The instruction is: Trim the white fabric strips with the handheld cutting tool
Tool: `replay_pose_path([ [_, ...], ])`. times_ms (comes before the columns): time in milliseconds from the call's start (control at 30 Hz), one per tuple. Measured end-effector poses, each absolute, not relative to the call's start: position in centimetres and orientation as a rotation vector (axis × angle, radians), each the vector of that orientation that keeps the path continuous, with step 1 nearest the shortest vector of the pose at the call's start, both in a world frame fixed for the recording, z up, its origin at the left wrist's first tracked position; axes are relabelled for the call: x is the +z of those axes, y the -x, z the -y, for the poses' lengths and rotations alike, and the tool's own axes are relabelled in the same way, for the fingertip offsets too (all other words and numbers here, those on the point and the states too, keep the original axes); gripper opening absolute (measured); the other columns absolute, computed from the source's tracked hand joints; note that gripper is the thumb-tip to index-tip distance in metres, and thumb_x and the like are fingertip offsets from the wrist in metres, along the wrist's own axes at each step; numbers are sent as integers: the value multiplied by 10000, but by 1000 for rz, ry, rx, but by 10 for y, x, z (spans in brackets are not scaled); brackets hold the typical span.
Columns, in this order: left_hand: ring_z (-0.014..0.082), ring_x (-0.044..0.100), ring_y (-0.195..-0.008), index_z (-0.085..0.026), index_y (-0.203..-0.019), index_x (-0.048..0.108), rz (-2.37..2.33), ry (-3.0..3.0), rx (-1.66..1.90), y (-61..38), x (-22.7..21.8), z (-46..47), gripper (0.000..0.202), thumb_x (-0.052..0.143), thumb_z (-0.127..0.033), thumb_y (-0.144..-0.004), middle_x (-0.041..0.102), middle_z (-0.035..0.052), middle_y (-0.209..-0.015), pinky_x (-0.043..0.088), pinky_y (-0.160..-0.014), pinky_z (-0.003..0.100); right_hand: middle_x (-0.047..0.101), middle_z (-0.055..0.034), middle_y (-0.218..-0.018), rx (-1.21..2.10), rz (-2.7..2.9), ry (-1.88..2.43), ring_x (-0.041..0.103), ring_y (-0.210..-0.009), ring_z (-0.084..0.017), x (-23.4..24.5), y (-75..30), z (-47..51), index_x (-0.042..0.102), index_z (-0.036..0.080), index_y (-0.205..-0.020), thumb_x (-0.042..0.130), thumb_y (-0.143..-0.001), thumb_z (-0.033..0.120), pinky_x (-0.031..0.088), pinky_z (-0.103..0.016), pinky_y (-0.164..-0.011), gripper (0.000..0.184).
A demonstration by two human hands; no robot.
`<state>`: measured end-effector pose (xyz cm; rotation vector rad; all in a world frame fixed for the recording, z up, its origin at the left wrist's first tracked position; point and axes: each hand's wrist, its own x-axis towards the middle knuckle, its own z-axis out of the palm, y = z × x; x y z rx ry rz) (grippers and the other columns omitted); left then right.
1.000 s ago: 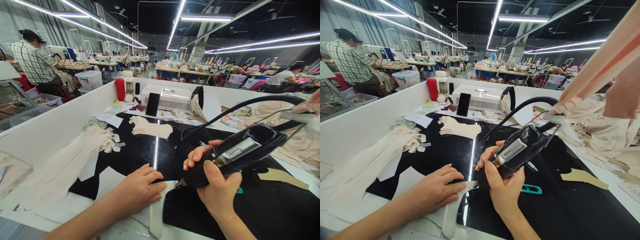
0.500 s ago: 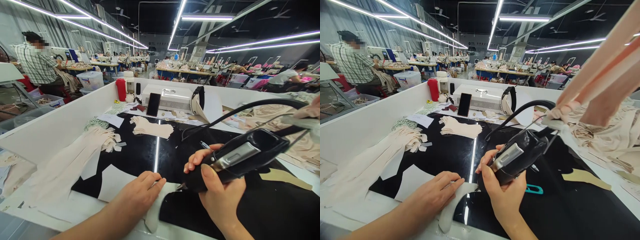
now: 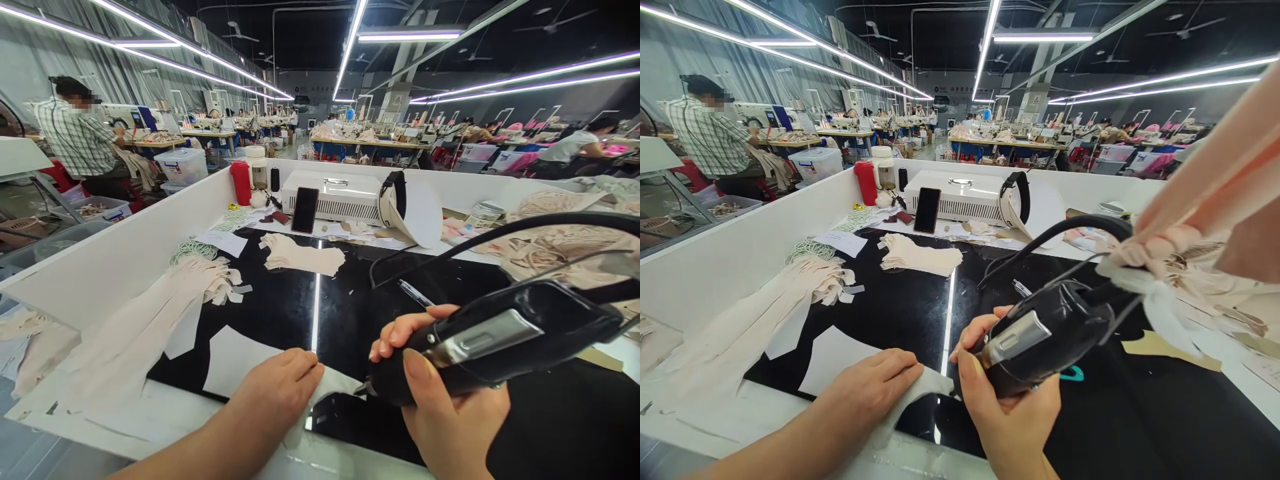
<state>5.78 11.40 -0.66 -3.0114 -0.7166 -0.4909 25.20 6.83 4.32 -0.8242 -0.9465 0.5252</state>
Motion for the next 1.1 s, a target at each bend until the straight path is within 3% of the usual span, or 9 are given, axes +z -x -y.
replay_pose_path([
  [267,196,724,-926,-176,-1174,591,730,2977,-581,-55,-20,-110,285,454,20,-1018,706,73,-1083,612,-835,305,687,4,-831,529,960,832,684,-670,-180,39,-251,-63,598,280,-1186,820,-898,207,629,-331,-573,371],
  [467,204,714,-906,-140,-1037,650,654,2800,-536,-61,-21,-106,270,394,-78,-1096,722,93,-1036,605,-757,297,688,1,-821,516,957,844,682,-669,-185,40,-250,-63,600,281,-1181,832,-888,214,630,-333,-570,380],
  [600,217,685,-810,-127,-941,669,584,2762,-368,-65,-15,-102,235,483,-116,-1084,693,80,-927,585,-678,320,689,2,-826,528,957,839,679,-673,-182,39,-250,-63,605,286,-1183,833,-893,219,630,-330,-577,375],
  [667,242,688,-835,-109,-1001,680,591,2774,-310,-66,-14,-99,133,603,-198,-1060,692,83,-932,593,-702,345,691,4,-827,530,952,838,679,-681,-181,39,-249,-62,608,291,-1183,832,-895,216,631,-325,-583,372],
  [700,256,695,-870,-101,-1071,681,623,2786,-322,-67,-14,-97,170,670,-268,-1039,702,89,-966,602,-740,360,690,4,-826,529,950,838,680,-686,-180,38,-249,-61,611,292,-1182,833,-894,214,632,-323,-590,372],
  [800,302,710,-1013,-134,-1310,624,709,2800,-439,-69,-18,-91,547,802,-500,-944,727,118,-1121,601,-905,424,691,5,-827,534,948,841,685,-696,-177,39,-248,-59,616,295,-1179,831,-896,216,641,-319,-614,364],
  [867,332,710,-1087,-170,-1374,592,714,2779,-483,-70,-22,-88,715,830,-625,-876,731,145,-1191,582,-976,466,688,9,-819,542,945,843,684,-686,-171,40,-247,-58,619,297,-1171,832,-895,214,640,-307,-614,358],
  [1100,358,738,-1118,-185,-1350,613,719,2731,-547,-72,-31,-82,856,864,-743,-751,751,195,-1208,585,-1006,472,674,20,-816,562,912,867,688,-692,-175,41,-247,-55,625,310,-1164,836,-884,245,644,-299,-621,357],
])
